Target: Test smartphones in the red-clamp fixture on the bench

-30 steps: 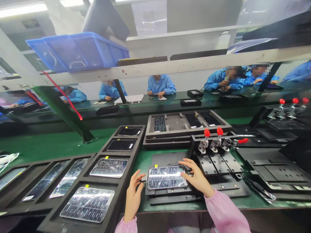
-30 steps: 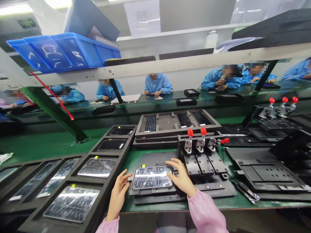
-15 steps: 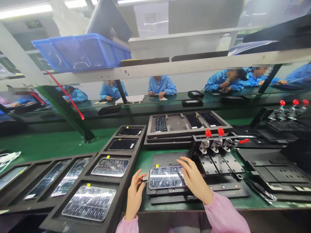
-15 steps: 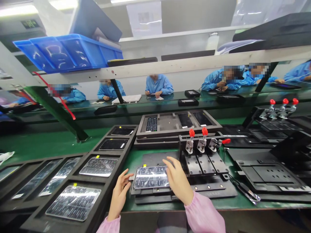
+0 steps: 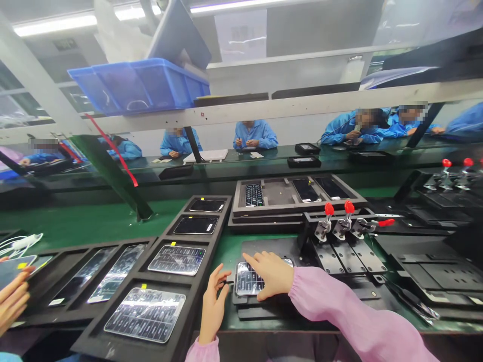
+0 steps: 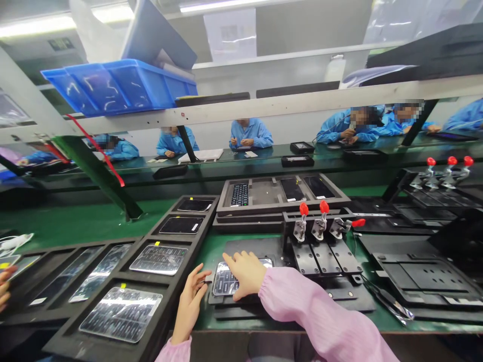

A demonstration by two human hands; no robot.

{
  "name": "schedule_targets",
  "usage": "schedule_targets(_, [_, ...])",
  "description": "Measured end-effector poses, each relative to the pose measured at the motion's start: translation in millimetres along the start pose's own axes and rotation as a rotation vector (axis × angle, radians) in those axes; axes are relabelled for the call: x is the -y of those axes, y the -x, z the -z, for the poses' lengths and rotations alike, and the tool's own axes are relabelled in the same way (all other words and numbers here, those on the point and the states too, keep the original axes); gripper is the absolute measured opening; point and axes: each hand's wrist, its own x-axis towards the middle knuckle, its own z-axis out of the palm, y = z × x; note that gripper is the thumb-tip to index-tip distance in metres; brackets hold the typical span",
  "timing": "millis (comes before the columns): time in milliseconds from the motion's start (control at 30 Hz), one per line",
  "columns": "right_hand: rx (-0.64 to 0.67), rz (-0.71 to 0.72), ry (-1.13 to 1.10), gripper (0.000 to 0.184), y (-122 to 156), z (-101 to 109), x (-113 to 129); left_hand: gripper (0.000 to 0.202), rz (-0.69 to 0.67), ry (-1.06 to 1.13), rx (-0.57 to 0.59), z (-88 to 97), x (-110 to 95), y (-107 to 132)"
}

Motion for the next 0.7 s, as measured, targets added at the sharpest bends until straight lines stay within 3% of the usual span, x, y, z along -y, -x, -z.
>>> schedule_targets(133, [-0.026,0.019,0.019,0.111,0,12,3,0.046,0.004,0.007,-0.003,0.5,2,0])
schedule_targets(267, [-0.179,0.047,-0.063,0.103,2,35,5,0.048,0.018,0.026,-0.001,1.4,4,0])
schedule_targets(367, [-0.356,0.058,-0.186,0.093,2,72,6,0.049,0.019,0.032,0.005,2.0,2,1])
schedule_targets(467, [-0.535,0.013,-0.231,0.065,-6,126,2,0.049,0.03,0.024,0.003,2.8,0,1])
schedule_targets(567, [-0.541,-0.151,-0.229,0.048,-27,184,-20,0.049,0.048,0.016,0.013,3.7,1,1])
schedule_targets(600, [-0.498,-0.303,-0.197,0.052,-36,200,-31,0.049,0.054,0.016,0.018,3.8,2,1])
schedule_targets(700, [-0.494,-0.551,-0.126,0.068,-69,232,-73,0.049,0.055,0.037,-0.011,2.7,13,-1])
